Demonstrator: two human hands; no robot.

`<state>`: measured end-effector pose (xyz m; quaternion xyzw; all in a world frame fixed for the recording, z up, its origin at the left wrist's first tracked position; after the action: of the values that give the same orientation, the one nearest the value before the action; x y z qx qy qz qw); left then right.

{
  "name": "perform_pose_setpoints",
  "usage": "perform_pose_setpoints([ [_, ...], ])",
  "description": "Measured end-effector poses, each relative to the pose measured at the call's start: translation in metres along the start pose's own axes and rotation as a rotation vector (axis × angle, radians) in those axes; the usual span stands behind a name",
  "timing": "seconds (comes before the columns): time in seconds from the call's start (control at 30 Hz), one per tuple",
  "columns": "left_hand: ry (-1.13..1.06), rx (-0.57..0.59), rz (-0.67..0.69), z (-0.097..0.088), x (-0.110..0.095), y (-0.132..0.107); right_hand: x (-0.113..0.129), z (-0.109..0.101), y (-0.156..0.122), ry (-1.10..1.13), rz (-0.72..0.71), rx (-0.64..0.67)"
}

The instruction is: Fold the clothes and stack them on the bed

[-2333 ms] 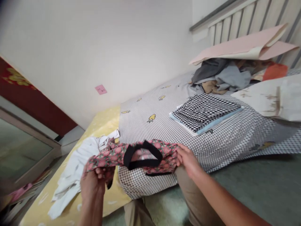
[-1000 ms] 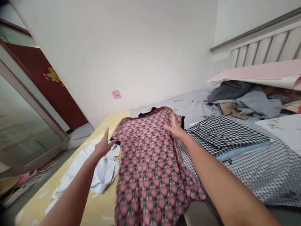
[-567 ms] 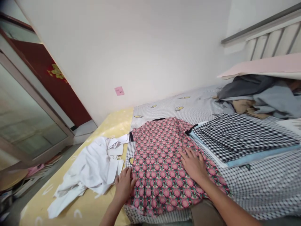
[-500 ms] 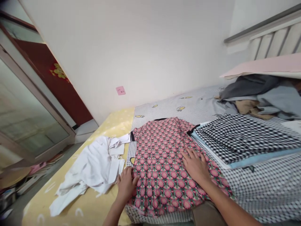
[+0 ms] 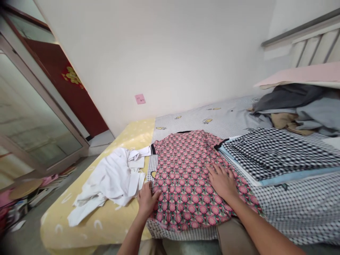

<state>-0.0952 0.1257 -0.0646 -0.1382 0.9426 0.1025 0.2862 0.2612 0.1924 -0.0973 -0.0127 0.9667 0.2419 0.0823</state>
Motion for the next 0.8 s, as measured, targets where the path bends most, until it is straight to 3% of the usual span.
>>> perform_pose_setpoints([
  [0.13,0.05,0.066,0.014,0.008,-0.005,-0.017,0.0,0.002,-0.001,-0.012,0.015,0.031],
  [0.33,-0.051,-0.193,-0.108,0.008,-0.007,-0.034,0.001,0.009,-0.005,-0.008,0.041,0.048],
  [0.47,-0.085,-0.252,-0.154,0.001,-0.011,-0.026,0.006,0.001,-0.002,-0.021,0.067,0.017],
  [0.53,-0.108,-0.272,-0.157,-0.008,-0.01,-0.021,0.017,-0.009,0.003,-0.028,0.014,0.009],
  [0.67,-0.139,-0.323,-0.152,-0.032,0.006,-0.022,0.056,-0.026,0.013,0.061,-0.17,0.021],
  [0.8,-0.155,-0.311,-0.174,-0.043,0.038,-0.041,0.081,-0.018,0.023,0.166,-0.211,0.131],
])
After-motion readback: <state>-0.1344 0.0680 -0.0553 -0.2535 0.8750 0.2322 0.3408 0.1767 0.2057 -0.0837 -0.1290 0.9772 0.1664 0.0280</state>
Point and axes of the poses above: each hand's wrist, its own y-axis towards the middle knuckle, its own z-axis out of the palm, x = y × z, the point moved 3 cm from there along y, towards the middle knuckle, and after that the axes turned 11 degrees about -y, right-handed, at the moved point
